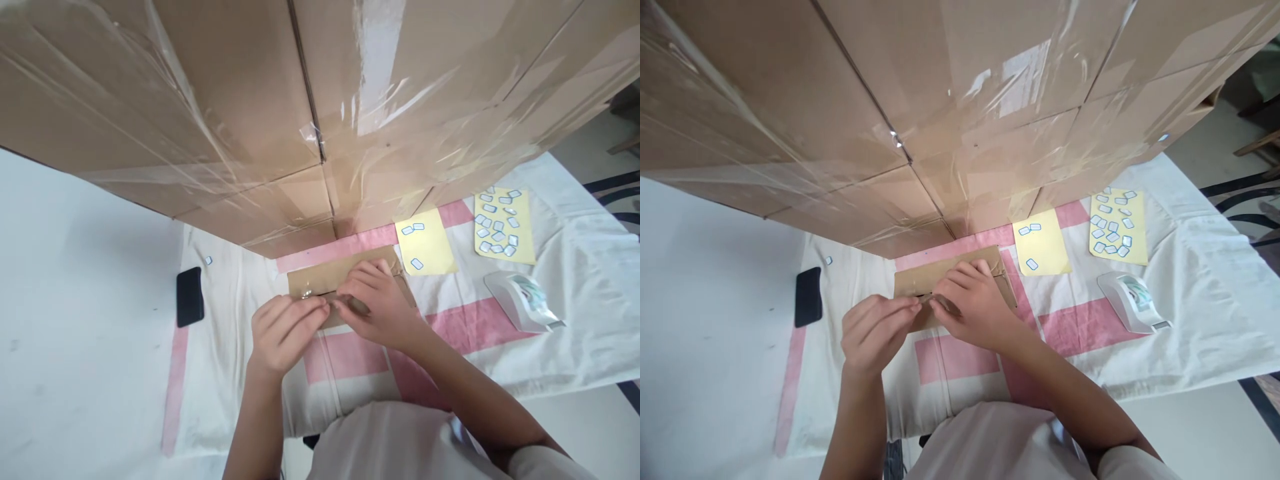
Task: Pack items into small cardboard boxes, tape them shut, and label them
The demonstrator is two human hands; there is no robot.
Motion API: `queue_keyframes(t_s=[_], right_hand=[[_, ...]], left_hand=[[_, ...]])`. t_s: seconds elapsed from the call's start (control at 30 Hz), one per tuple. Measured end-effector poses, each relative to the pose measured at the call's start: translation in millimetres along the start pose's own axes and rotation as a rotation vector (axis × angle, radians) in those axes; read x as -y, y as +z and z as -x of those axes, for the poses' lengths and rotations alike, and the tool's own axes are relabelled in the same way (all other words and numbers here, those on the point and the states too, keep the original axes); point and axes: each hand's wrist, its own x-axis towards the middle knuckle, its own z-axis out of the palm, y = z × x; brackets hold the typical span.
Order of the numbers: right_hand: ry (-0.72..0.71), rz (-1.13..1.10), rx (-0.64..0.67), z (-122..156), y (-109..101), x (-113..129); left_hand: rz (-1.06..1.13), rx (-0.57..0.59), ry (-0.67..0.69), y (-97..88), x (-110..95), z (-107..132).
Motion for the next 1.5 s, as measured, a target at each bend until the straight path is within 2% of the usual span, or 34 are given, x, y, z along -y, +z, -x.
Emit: queue_keyframes(t_s=[0.1,0.2,0.37,0.5,0.57,0.67,0.8,0.93,1.1,1.17,1.4,1.5], right_hand=[[-0.109,0.036,-0.015,6,4,0],[-0.185,0.068,-0.068,14,8,-1],[-0.226,0.053,-0.123,18,10,-4],[-0.449,0.067,-0.229,12,10,-5],[-0.497,0.019,-0.261,9,11,-2],[-0.475,-0.130,-0.226,7,15,5],[-0.374,-0.367,-0.212,6,20,11],[-0.457,-0.325,-0.214,4,21,4],[-0.530,-0.257,-0.332,3,16,-3],[-0.535,-0.238,-0.335,3,14,-3],[-0.449,-0.347,-0.250,7,7,0],[-0.360,-0.423,-0.162,9,0,-1]], left_hand=[[-0.182,0.000,0.127,-10.0,-14,10],[-0.242,0.021,0.183,-17.6,-25,13],[-0.284,0.003,0.253,-26.0,-34,13],[-0.302,-0.016,0.267,-32.8,-44,11],[-0.308,-0.025,0.266,-36.0,-50,11],[-0.323,-0.018,0.270,-39.1,-56,14],[-0.348,-0.034,0.222,-38.6,-58,25],[-0.364,-0.089,0.129,-34.1,-58,35],[-0.361,-0.102,0.102,-24.9,-63,35],[-0.360,-0.119,0.073,-20.2,-65,32],[-0.439,-0.255,-0.047,-11.1,-80,23],[-0.398,-0.266,-0.116,-12.3,-90,21]])
